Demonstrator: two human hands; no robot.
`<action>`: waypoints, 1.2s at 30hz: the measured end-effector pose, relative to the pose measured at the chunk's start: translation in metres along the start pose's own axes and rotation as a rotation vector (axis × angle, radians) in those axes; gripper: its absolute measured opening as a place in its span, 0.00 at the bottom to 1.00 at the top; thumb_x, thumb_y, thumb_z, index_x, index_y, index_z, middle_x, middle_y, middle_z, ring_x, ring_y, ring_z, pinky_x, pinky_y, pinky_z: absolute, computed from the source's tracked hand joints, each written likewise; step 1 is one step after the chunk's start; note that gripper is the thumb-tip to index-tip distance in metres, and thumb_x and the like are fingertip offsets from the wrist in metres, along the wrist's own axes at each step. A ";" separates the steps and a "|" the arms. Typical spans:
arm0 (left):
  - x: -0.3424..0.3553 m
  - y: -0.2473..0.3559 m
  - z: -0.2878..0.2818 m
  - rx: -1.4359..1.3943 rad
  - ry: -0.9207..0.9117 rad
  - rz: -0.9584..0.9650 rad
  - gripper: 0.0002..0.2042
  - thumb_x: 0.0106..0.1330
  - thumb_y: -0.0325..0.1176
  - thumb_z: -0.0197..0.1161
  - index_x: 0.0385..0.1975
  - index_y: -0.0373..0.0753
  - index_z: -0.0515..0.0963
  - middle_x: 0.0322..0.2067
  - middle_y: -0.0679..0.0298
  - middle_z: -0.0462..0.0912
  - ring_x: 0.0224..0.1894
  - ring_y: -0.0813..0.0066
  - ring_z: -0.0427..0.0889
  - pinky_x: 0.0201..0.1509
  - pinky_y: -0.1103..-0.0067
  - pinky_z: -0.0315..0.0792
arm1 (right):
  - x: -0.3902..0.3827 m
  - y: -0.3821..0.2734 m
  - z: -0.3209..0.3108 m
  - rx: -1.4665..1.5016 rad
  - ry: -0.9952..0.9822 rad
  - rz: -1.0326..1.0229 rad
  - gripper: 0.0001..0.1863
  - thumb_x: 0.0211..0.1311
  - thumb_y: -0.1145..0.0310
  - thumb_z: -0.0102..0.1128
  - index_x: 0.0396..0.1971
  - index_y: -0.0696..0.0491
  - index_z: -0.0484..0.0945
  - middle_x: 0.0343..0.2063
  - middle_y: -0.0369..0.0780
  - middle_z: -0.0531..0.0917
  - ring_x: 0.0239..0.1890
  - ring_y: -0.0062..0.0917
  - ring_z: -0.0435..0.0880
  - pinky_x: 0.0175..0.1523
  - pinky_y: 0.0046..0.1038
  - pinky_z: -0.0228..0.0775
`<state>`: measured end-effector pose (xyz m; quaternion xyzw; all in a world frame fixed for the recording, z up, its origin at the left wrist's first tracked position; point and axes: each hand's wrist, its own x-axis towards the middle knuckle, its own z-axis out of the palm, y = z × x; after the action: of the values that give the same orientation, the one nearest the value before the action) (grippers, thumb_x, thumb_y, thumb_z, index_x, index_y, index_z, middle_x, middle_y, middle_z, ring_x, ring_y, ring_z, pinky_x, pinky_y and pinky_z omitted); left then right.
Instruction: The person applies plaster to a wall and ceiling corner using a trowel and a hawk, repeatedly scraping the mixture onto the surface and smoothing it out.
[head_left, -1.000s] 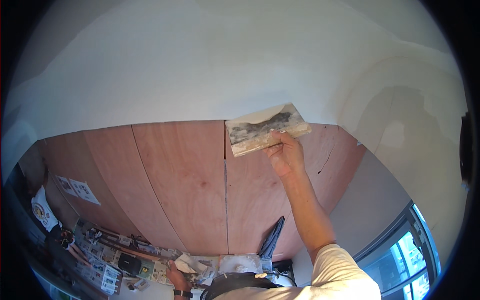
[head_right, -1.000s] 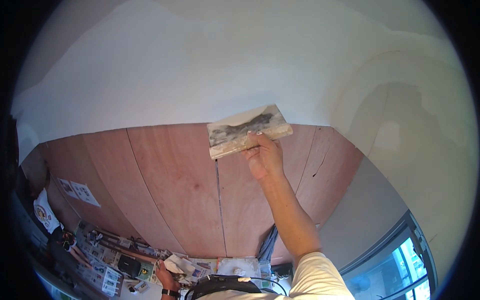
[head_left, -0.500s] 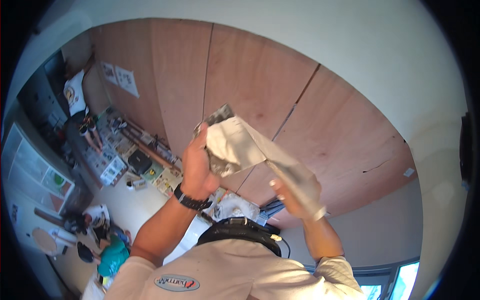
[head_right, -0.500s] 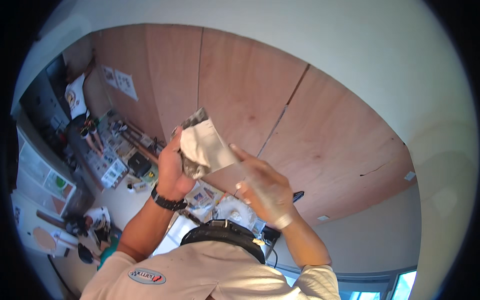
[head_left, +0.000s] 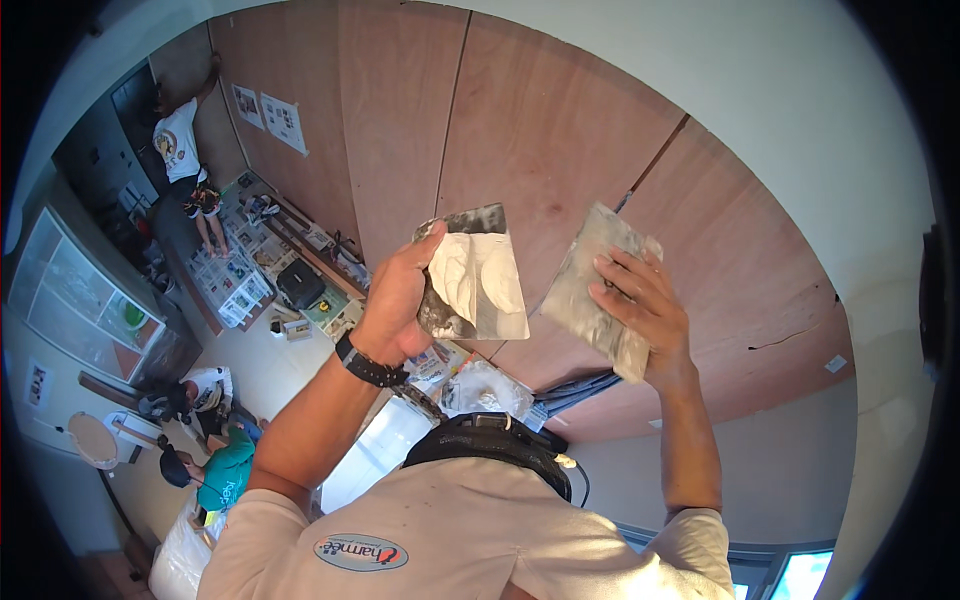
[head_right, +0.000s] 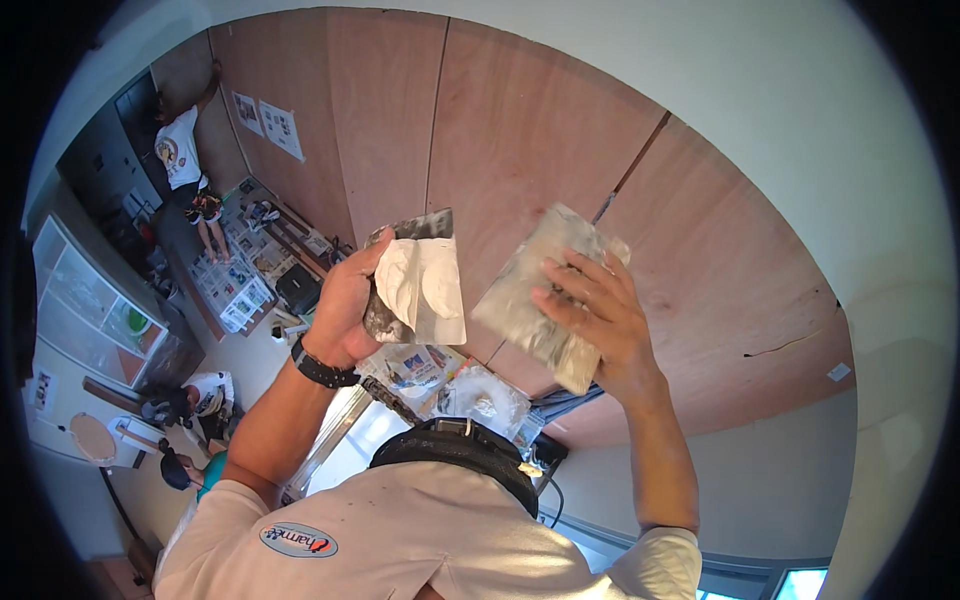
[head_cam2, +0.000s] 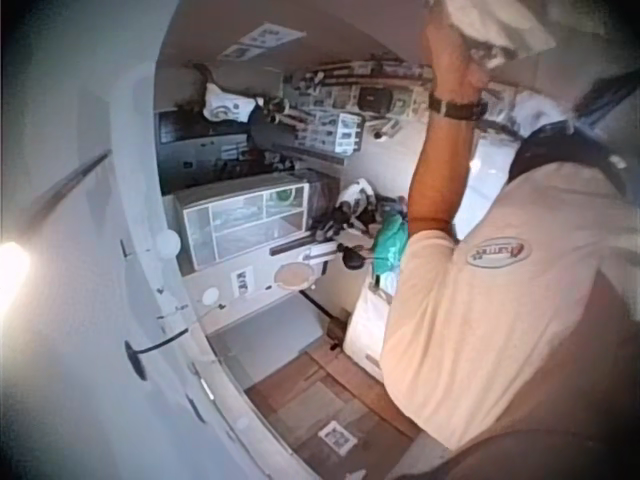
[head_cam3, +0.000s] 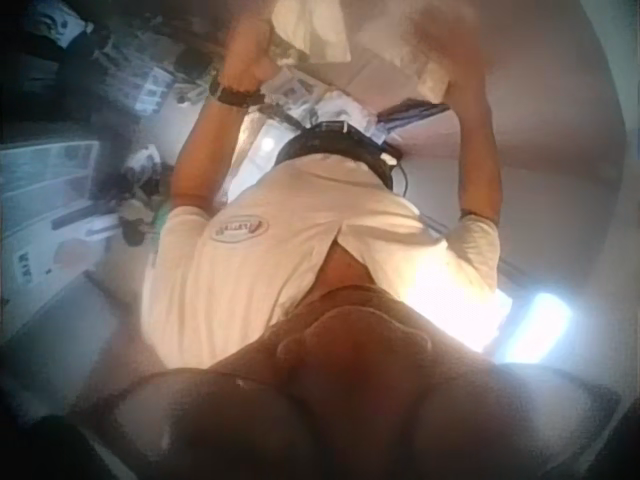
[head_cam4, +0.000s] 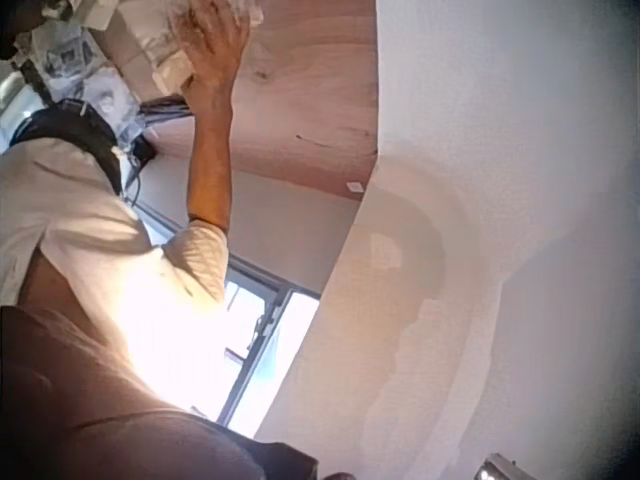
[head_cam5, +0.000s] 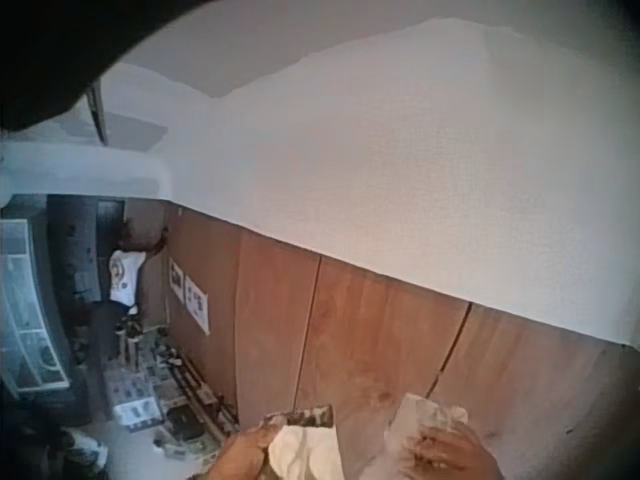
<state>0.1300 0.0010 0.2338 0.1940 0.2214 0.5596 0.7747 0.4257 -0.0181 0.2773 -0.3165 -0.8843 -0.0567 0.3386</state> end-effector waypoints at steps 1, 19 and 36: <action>0.005 -0.003 0.004 0.070 0.022 0.019 0.18 0.78 0.41 0.52 0.50 0.29 0.75 0.44 0.52 0.85 0.44 0.62 0.88 0.49 0.68 0.83 | 0.004 -0.002 -0.005 -0.017 -0.021 -0.057 0.21 0.50 0.69 0.70 0.47 0.43 0.87 0.55 0.34 0.84 0.63 0.37 0.78 0.72 0.50 0.54; 0.012 0.022 0.010 0.259 0.082 0.059 0.15 0.77 0.39 0.54 0.46 0.31 0.77 0.41 0.57 0.85 0.41 0.68 0.87 0.46 0.71 0.83 | 0.043 -0.028 -0.024 0.139 -0.304 -0.295 0.17 0.50 0.67 0.72 0.43 0.41 0.88 0.52 0.30 0.86 0.59 0.31 0.80 0.72 0.55 0.52; 0.011 -0.135 -0.181 0.220 0.458 0.258 0.18 0.76 0.40 0.55 0.53 0.29 0.72 0.46 0.57 0.81 0.46 0.65 0.83 0.51 0.69 0.78 | 0.164 0.045 -0.091 1.393 1.078 0.300 0.24 0.62 0.88 0.48 0.59 0.59 0.63 0.50 0.46 0.70 0.55 0.38 0.75 0.64 0.56 0.71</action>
<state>0.1373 -0.0199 0.0086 0.1720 0.4236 0.6553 0.6013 0.4100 0.0744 0.4462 -0.0819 -0.3882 0.3972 0.8275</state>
